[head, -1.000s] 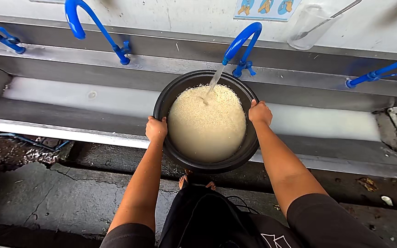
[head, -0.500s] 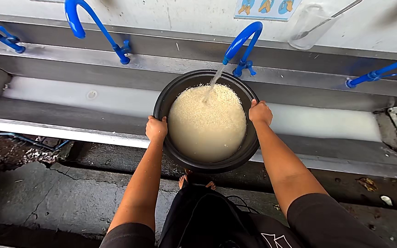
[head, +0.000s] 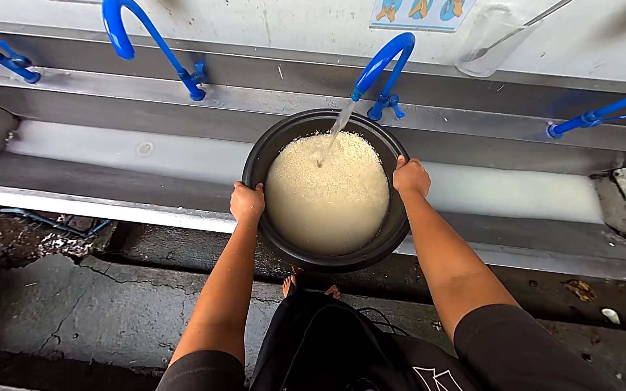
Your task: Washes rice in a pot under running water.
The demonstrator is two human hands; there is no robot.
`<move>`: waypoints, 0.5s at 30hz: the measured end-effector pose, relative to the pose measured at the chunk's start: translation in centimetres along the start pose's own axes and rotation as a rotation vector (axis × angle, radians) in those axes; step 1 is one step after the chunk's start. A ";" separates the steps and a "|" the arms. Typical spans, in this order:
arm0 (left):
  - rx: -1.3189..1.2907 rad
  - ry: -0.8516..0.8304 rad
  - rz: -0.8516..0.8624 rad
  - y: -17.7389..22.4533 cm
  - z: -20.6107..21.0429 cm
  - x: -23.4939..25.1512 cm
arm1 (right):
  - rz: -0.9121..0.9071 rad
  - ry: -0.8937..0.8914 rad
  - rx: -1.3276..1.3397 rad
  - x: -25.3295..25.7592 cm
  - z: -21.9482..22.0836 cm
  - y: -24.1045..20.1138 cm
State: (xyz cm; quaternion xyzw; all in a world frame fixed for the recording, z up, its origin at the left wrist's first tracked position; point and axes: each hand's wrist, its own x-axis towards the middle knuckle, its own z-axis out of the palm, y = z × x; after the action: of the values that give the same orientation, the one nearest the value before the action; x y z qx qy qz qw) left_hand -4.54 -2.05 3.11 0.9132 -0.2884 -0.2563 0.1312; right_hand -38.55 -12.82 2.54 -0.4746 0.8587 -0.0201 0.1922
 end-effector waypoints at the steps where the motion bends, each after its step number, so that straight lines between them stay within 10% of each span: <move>1: 0.003 0.001 0.001 0.0 0.0 0.0 | 0.000 0.001 0.001 0.0 0.0 0.0; 15: -0.003 0.006 0.005 -0.1 0.1 0.1 | -0.016 0.004 0.015 -0.2 -0.2 0.1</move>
State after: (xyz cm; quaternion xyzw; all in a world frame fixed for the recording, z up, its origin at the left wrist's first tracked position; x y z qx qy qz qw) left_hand -4.49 -1.99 2.97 0.9130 -0.2899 -0.2538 0.1340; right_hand -38.60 -12.61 2.72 -0.4797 0.8552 -0.0290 0.1940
